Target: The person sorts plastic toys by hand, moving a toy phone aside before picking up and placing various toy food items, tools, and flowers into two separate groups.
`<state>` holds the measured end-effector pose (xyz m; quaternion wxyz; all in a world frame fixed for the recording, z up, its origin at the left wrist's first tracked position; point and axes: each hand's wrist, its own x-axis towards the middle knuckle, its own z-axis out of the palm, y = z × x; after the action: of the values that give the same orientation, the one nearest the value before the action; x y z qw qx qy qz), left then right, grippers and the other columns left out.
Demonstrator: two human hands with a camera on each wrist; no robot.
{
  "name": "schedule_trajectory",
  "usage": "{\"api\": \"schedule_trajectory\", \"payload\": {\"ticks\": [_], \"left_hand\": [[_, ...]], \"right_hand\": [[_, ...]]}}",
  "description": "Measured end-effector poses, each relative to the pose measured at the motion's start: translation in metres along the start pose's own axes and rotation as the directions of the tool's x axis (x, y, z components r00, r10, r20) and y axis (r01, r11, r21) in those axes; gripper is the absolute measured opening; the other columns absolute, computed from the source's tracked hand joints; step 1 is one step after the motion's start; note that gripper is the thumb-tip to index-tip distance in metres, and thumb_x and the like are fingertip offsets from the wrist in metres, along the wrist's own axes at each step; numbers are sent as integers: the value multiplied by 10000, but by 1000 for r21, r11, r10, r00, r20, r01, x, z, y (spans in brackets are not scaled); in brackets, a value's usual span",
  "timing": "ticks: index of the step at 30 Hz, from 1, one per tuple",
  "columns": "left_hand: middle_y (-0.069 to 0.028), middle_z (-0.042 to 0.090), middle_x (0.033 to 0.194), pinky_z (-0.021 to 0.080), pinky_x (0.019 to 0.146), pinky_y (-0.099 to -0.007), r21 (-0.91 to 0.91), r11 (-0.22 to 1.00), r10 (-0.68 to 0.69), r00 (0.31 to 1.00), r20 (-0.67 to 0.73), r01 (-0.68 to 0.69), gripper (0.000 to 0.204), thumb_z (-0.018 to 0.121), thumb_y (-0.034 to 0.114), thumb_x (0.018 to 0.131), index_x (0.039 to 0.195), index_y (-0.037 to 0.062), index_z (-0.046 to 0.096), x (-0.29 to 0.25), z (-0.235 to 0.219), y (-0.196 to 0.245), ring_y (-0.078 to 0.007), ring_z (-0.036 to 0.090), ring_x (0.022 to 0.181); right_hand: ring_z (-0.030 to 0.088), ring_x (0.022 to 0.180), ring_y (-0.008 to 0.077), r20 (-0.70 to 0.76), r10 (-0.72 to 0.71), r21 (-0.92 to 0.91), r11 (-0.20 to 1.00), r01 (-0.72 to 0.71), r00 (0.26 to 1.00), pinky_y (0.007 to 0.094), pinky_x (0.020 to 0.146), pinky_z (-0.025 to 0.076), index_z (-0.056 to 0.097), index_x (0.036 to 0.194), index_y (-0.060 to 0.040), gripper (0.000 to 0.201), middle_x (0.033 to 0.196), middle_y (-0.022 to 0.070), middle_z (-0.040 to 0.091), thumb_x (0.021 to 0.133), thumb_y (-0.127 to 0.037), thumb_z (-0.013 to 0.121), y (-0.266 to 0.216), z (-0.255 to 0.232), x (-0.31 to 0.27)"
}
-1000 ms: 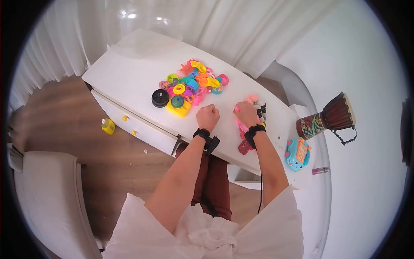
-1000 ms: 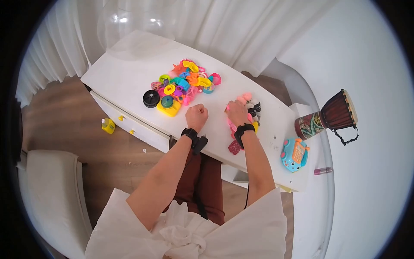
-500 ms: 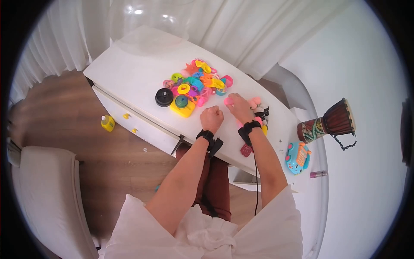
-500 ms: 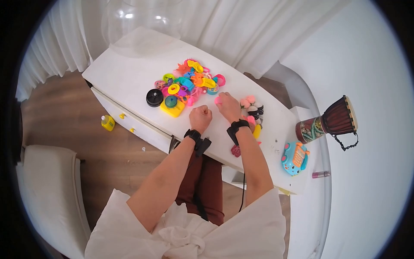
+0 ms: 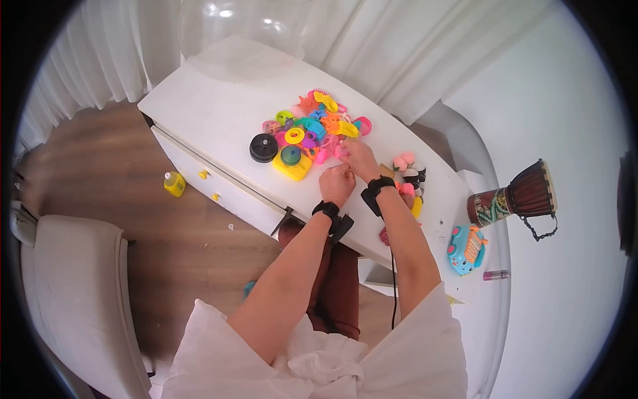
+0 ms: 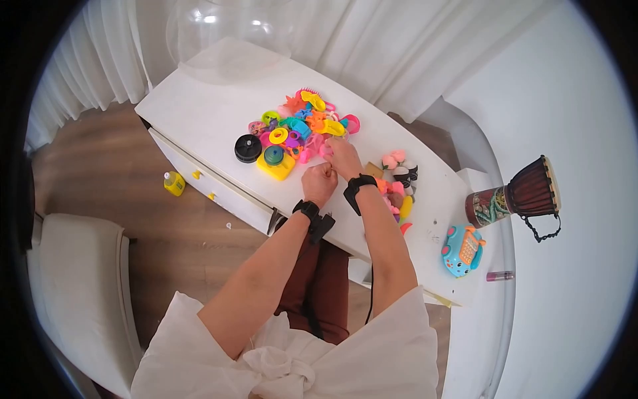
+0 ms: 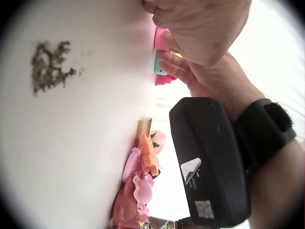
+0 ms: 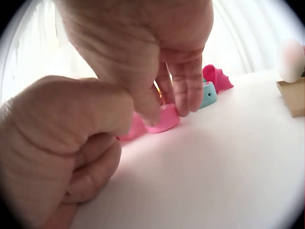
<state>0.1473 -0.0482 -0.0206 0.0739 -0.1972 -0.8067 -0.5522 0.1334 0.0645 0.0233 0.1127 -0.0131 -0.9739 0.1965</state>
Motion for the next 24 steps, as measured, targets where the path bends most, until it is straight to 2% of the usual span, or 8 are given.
{"api": "schedule_trajectory", "payload": {"ticks": [5,8,11,14,17,20,23,24], "left_hand": [[-163,567,600,450,530,-446,-21,999,35,997,-63,-36,163,597,156,720,588,66,563,0,0,1,-350,569,576],[-166,559,588,448,529,-449,-15,1000,14,999,-29,-14,177,589,152,716,570,62,544,0,-1,1,-355,564,572],[-164,547,571,446,524,-450,19,1000,24,999,-32,-23,187,576,146,711,555,59,521,0,-2,1,-357,557,563],[-166,556,576,458,521,-446,10,1000,5,1000,-13,-5,160,579,138,695,557,70,537,0,-1,0,-354,571,567],[-165,553,572,450,510,-451,12,1000,11,1000,-29,-11,162,575,134,693,551,70,530,0,1,-1,-355,567,561],[-164,551,568,446,506,-453,16,1000,24,999,-42,-24,165,573,133,693,548,71,524,0,1,-2,-354,564,558],[-165,547,565,444,503,-453,8,1000,29,998,-51,-29,167,571,131,692,546,72,518,0,2,-2,-354,561,554],[-165,546,564,443,503,-454,9,1000,28,998,-47,-28,168,570,131,692,545,72,516,0,2,-1,-355,560,553]], "right_hand": [[572,919,334,2,2,55,998,-2,1000,402,769,466,606,961,-24,275,966,150,602,693,-56,654,5,0,-3],[608,800,279,-65,-48,-49,998,45,997,358,713,483,617,972,-29,262,912,130,626,728,-110,667,9,-8,-11],[613,815,279,-116,-12,-66,998,5,993,353,723,481,629,956,-26,228,907,136,634,744,-109,643,22,-29,-21],[618,840,278,-75,129,-246,959,-144,989,352,750,478,634,951,-27,212,916,142,641,755,-105,619,43,-49,-34],[619,856,283,-46,223,-260,939,-227,974,357,777,475,634,954,-30,211,910,145,648,765,-118,605,58,-65,-46],[619,866,289,13,321,-182,932,-313,947,373,825,461,632,967,-33,248,926,152,648,753,-159,624,66,-68,-54],[568,996,315,28,231,-173,959,-223,973,398,847,452,595,1061,-57,387,1036,163,613,736,-262,640,68,-58,-60],[562,1000,317,57,219,-249,948,-198,974,402,851,450,583,1082,-65,428,1037,160,608,719,-282,650,69,-55,-62]]}}
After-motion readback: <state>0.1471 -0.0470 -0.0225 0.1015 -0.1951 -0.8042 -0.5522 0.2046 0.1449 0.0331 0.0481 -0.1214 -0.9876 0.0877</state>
